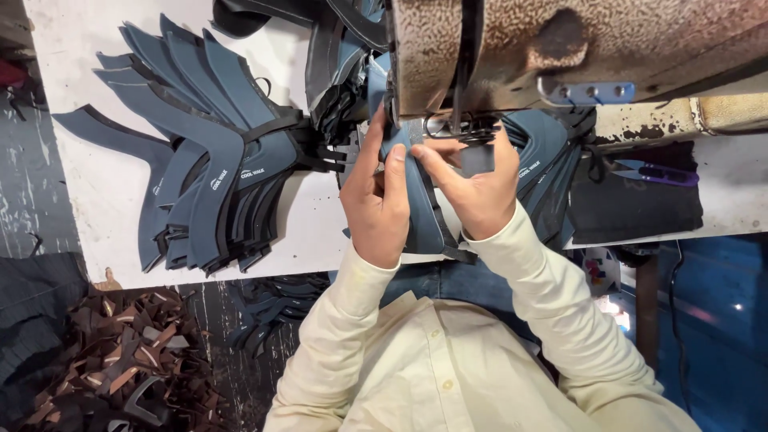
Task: Stitching together pre-cut pieces of shoe material using an industrial sewing machine.
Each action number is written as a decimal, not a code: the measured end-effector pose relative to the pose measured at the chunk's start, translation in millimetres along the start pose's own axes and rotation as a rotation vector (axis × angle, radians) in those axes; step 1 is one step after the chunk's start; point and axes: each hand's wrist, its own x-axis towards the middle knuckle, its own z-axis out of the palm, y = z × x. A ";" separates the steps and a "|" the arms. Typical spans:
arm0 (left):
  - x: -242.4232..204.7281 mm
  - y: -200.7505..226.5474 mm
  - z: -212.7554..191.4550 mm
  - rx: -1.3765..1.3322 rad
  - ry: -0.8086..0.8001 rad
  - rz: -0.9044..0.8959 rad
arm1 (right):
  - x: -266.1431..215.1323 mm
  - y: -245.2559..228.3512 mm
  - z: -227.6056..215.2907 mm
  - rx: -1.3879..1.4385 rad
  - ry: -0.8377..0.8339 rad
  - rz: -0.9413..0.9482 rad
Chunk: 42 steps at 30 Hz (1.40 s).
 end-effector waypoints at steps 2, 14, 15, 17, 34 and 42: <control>-0.1 0.2 -0.6 -0.008 0.001 -0.017 | -4.4 10.0 -3.1 0.029 0.067 -0.018; -38.7 35.7 -17.0 -0.018 -0.098 -0.288 | -9.5 26.5 -9.4 -0.202 0.004 -0.085; -44.7 35.2 -19.0 0.023 -0.103 -0.264 | -8.1 28.2 -9.6 -0.143 -0.020 -0.049; -52.6 34.3 -22.1 0.065 -0.108 -0.241 | -5.1 29.4 -10.2 -0.084 -0.045 -0.011; -56.7 39.0 -32.3 0.143 -0.121 -0.134 | -0.2 32.9 -11.0 0.079 -0.144 0.141; -55.9 35.9 -39.0 0.168 -0.108 -0.084 | 0.0 28.9 -7.8 0.038 -0.142 0.158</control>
